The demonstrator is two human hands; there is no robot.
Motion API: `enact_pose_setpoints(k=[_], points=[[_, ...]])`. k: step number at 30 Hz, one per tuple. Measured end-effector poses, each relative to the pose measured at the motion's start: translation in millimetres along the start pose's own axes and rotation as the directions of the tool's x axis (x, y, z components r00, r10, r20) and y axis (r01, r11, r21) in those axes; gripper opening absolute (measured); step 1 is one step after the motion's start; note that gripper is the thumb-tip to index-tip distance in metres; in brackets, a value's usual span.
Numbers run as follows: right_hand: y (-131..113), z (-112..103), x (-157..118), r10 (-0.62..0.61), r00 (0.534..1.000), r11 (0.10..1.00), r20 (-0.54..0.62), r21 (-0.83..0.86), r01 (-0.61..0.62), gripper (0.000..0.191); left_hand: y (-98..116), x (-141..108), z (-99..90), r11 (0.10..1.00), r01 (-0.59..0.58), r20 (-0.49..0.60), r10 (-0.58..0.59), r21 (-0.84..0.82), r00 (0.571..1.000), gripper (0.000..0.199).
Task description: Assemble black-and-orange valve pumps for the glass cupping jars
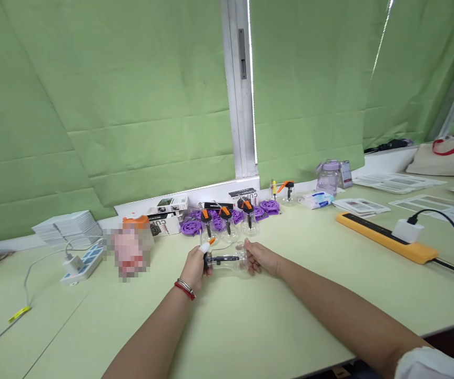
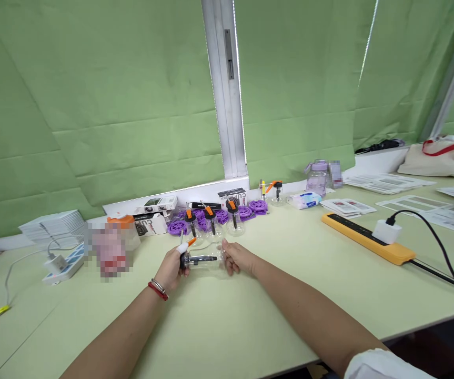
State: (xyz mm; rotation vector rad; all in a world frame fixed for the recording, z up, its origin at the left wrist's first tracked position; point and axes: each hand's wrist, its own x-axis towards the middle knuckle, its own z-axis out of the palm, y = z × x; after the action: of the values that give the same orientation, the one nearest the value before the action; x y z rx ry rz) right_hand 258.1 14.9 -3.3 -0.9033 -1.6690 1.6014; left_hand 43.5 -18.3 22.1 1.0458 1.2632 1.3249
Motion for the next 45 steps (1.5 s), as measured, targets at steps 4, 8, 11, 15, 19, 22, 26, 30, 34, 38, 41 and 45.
enact_pose_setpoints(k=[4, 8, 11, 15, 19, 22, 26, 30, 34, 38, 41, 45], points=[[-4.3, -3.3, -6.8, -0.12, 0.991, 0.991, 0.057, 0.061, 0.117, 0.084, 1.8, 1.9, -3.8, 0.999, 0.028, -0.063, -0.029, -0.018, 0.998, 0.03], [-0.6, -3.5, -5.1, -0.083, 0.995, 0.997, 0.062, 0.004, 0.083, 0.077, -0.3, 1.0, -2.2, 1.0, 0.011, -0.056, -0.011, -0.001, 0.998, 0.03], [5.1, -0.9, 1.0, -0.011, 1.0, 1.0, 0.028, 0.0, 0.011, 0.064, -2.0, 0.3, 0.9, 1.0, -0.017, -0.035, 0.017, 0.008, 0.999, 0.029], [3.1, 0.4, 1.1, 0.01, 1.0, 1.0, 0.028, 0.011, -0.01, 0.069, -1.5, 2.6, -1.1, 1.0, -0.026, -0.027, 0.026, -0.004, 0.999, 0.031], [-5.1, -2.3, -6.9, -0.096, 0.994, 0.995, 0.054, 0.035, 0.094, 0.083, 0.2, 4.8, -5.1, 0.999, -0.016, -0.073, 0.013, -0.035, 0.997, 0.032], [-5.9, -2.8, -8.3, -0.091, 0.995, 0.996, 0.035, -0.001, 0.092, 0.082, -0.4, 3.4, -3.6, 1.0, -0.013, -0.069, 0.013, -0.01, 0.998, 0.031], [-2.3, 0.3, -3.4, -0.032, 0.999, 0.999, 0.01, -0.036, 0.033, 0.059, -2.3, 0.3, 0.5, 1.0, -0.009, -0.056, 0.01, 0.015, 0.998, 0.031], [-2.7, 2.9, -1.6, -0.004, 1.0, 0.999, -0.008, -0.05, 0.004, 0.063, -2.1, 0.7, -0.5, 1.0, 0.004, -0.048, -0.004, 0.014, 0.999, 0.032], [-8.5, 1.4, -7.3, -0.096, 0.995, 0.995, 0.036, 0.01, 0.096, 0.073, -2.9, 4.1, -4.6, 1.0, 0.021, -0.056, -0.021, -0.008, 0.998, 0.032], [-10.6, -0.8, -10.8, -0.152, 0.986, 0.988, 0.073, 0.028, 0.15, 0.088, -2.9, 4.0, -5.0, 1.0, 0.02, -0.063, -0.02, -0.006, 0.998, 0.032], [-5.8, -0.4, -7.5, -0.121, 0.991, 0.992, 0.052, 0.04, 0.119, 0.076, 0.1, -1.0, -1.2, 0.999, -0.001, -0.064, 0.004, 0.041, 0.998, 0.03], [2.5, 0.9, 0.4, -0.006, 1.0, 1.0, 0.006, 0.003, 0.006, 0.067, 4.0, -8.2, 5.1, 0.991, -0.046, -0.057, 0.053, 0.128, 0.997, 0.03]])
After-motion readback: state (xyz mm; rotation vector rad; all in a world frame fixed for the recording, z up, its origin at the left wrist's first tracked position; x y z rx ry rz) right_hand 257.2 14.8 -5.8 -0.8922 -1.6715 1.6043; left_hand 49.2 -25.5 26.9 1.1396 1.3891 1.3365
